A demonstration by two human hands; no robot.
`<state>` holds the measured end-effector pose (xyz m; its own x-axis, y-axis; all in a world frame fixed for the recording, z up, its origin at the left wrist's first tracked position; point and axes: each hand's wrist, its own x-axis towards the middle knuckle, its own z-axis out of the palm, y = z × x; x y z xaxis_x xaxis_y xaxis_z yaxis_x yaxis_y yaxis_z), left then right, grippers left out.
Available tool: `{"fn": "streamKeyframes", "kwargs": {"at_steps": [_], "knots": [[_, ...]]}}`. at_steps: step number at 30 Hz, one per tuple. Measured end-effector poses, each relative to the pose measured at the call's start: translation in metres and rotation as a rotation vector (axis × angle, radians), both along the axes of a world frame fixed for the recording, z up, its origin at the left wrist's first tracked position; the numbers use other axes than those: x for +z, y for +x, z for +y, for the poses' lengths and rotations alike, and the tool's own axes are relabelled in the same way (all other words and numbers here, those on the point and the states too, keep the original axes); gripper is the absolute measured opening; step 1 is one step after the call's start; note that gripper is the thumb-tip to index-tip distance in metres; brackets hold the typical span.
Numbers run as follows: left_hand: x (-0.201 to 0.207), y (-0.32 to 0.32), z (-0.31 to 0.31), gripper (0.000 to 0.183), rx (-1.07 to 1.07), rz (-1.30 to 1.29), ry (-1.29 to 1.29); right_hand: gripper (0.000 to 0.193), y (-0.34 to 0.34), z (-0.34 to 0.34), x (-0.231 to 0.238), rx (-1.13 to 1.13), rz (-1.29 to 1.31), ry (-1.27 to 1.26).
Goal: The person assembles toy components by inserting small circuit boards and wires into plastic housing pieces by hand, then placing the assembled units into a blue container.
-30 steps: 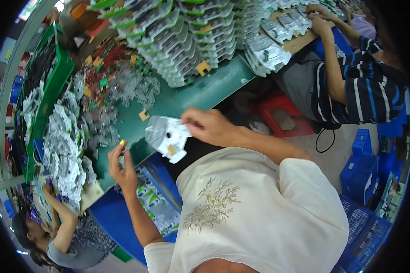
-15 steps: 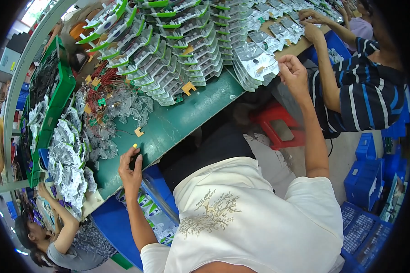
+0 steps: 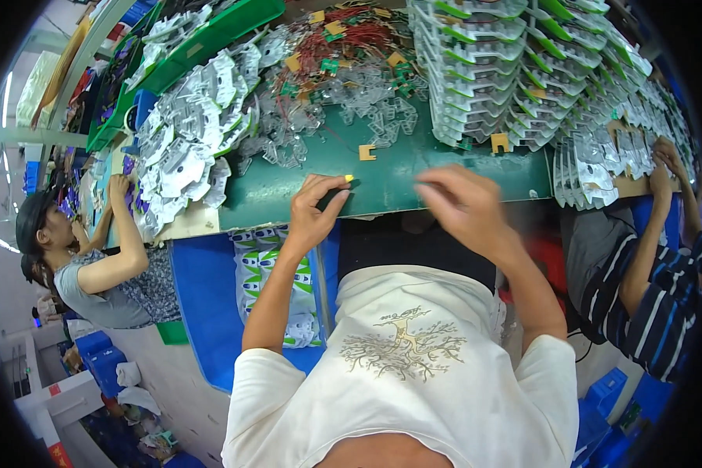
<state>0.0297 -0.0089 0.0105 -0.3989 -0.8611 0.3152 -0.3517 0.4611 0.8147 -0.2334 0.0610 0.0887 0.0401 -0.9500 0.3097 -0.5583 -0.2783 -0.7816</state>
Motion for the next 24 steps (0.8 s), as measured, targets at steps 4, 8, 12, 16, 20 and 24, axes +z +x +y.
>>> {"fn": "streamKeyframes", "kwargs": {"at_steps": [4, 8, 12, 16, 20, 24], "knots": [[-0.002, -0.001, -0.001, 0.015, -0.016, 0.06, -0.051, 0.01, 0.069, -0.094, -0.047, 0.05, 0.078, -0.058], [-0.006, -0.001, 0.0, 0.015, 0.004, 0.126, -0.047, 0.012, 0.102, -0.147, -0.068, -0.027, 0.229, -0.028], [-0.009, 0.001, 0.001, 0.015, 0.008, 0.143, -0.061, 0.011, 0.115, -0.161, -0.07, -0.057, 0.321, -0.008], [-0.01, 0.001, -0.001, 0.015, -0.001, 0.14, -0.074, 0.013, 0.104, -0.161, -0.073, -0.027, 0.182, 0.019], [-0.007, 0.001, -0.001, 0.015, 0.004, 0.144, -0.06, 0.014, 0.087, -0.143, -0.049, -0.07, 0.101, 0.139], [0.003, -0.001, 0.0, 0.02, 0.101, 0.196, 0.212, 0.014, 0.074, -0.11, -0.031, -0.133, 0.109, 0.128]]}}
